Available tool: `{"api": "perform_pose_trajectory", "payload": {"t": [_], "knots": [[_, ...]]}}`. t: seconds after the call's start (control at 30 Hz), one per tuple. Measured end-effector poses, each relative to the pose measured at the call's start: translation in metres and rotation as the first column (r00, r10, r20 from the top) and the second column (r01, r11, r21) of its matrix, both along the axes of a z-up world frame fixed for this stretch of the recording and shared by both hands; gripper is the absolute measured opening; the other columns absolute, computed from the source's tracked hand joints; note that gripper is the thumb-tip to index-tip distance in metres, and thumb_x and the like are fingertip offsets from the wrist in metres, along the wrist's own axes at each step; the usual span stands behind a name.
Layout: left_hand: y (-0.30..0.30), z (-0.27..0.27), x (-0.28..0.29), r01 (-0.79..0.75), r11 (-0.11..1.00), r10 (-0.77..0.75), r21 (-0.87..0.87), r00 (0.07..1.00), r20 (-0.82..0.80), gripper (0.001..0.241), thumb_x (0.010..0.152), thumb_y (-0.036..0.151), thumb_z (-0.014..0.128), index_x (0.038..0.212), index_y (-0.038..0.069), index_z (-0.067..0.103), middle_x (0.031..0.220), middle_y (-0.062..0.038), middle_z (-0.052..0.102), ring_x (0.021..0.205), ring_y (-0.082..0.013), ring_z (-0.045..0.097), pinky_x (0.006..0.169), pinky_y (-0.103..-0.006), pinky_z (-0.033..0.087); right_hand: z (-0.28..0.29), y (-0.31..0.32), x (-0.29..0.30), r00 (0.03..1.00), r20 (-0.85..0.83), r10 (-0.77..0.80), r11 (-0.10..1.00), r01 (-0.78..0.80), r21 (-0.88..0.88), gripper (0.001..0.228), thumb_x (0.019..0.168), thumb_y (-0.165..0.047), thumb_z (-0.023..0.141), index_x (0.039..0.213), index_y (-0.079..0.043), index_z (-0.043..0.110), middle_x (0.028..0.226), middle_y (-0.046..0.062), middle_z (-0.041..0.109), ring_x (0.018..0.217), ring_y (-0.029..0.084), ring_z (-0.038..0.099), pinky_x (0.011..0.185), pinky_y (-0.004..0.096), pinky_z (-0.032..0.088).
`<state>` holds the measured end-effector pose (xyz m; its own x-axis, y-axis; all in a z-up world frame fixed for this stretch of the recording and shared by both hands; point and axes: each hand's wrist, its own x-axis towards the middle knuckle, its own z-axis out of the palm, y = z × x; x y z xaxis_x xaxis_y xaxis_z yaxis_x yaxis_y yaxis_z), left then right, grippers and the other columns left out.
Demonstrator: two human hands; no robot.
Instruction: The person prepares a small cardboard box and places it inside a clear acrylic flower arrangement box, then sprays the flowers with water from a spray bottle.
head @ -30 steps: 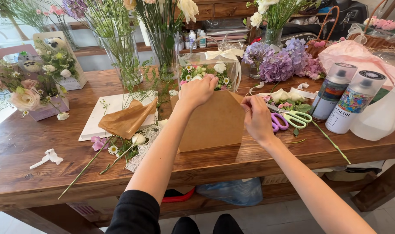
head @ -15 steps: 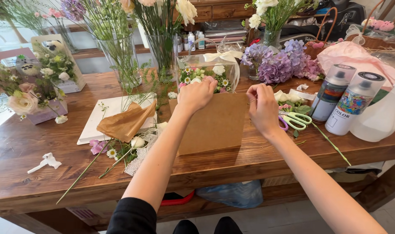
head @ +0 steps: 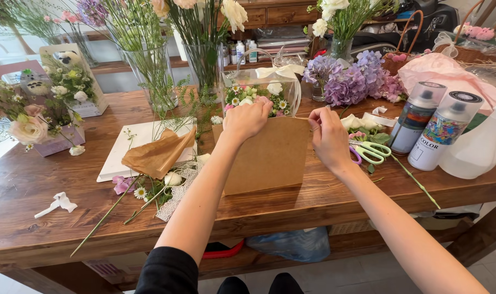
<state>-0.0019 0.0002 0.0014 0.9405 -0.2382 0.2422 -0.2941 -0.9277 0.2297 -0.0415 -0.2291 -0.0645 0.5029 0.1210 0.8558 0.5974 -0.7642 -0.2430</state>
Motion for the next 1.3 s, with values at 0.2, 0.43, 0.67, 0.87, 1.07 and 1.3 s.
{"api": "perform_pose_trajectory", "payload": {"t": [0.2,0.43,0.67,0.87,1.07,1.3], "knots": [[0.000,-0.002,0.005,-0.003,1.000,0.003,-0.004,1.000,-0.003,0.067,0.102,0.055,0.017,0.134,0.018,0.064,0.122,-0.022,0.070,0.122,-0.0449,0.064,0.103,-0.0581,0.046,-0.006,-0.001,0.005,1.000,0.009,-0.001,1.000,0.001,-0.010,0.011,0.108,-0.021,0.058,0.103,-0.012,0.054,0.089,0.009,0.056,0.092,0.034,0.062,0.082,0.044,0.051],[0.000,0.000,-0.001,0.001,1.000,-0.001,-0.009,1.000,-0.010,0.069,0.102,0.054,0.016,0.135,0.016,0.064,0.123,-0.023,0.070,0.123,-0.0455,0.063,0.105,-0.0579,0.046,-0.009,-0.002,0.006,1.000,0.006,-0.006,1.000,0.007,-0.011,0.010,0.108,-0.021,0.058,0.103,-0.013,0.054,0.090,0.009,0.056,0.092,0.034,0.062,0.082,0.045,0.050],[0.000,-0.001,0.000,-0.004,1.000,0.004,-0.004,1.000,-0.004,0.069,0.102,0.055,0.016,0.134,0.017,0.064,0.123,-0.023,0.070,0.123,-0.0449,0.064,0.104,-0.0579,0.046,-0.005,-0.001,0.002,0.999,-0.035,0.004,1.000,-0.003,0.027,0.011,0.109,-0.023,0.057,0.104,-0.013,0.054,0.089,0.010,0.057,0.091,0.035,0.063,0.081,0.046,0.051],[0.000,-0.002,0.002,-0.008,1.000,0.008,0.001,1.000,-0.007,0.069,0.102,0.054,0.016,0.134,0.017,0.064,0.123,-0.023,0.070,0.123,-0.0445,0.064,0.105,-0.0575,0.046,-0.003,-0.001,0.004,0.998,-0.052,0.020,0.999,-0.017,0.050,0.012,0.110,-0.024,0.055,0.105,-0.013,0.055,0.089,0.011,0.059,0.091,0.036,0.064,0.080,0.047,0.051],[-0.001,-0.001,0.001,-0.005,1.000,0.004,0.006,1.000,0.003,0.069,0.102,0.055,0.016,0.134,0.017,0.064,0.123,-0.022,0.070,0.122,-0.0442,0.064,0.104,-0.0575,0.046,-0.001,-0.001,0.002,0.997,-0.081,0.015,0.998,-0.011,0.058,0.014,0.111,-0.026,0.054,0.105,-0.013,0.055,0.090,0.012,0.062,0.090,0.036,0.066,0.077,0.047,0.052],[-0.001,-0.003,0.004,-0.011,1.000,0.011,0.016,1.000,0.006,0.070,0.102,0.054,0.016,0.134,0.017,0.065,0.123,-0.023,0.070,0.122,-0.0443,0.064,0.104,-0.0575,0.046,0.003,0.003,-0.007,0.994,-0.107,-0.005,0.998,0.011,0.059,0.018,0.108,-0.031,0.060,0.112,-0.014,0.055,0.095,0.011,0.067,0.089,0.033,0.069,0.074,0.045,0.055]]}}
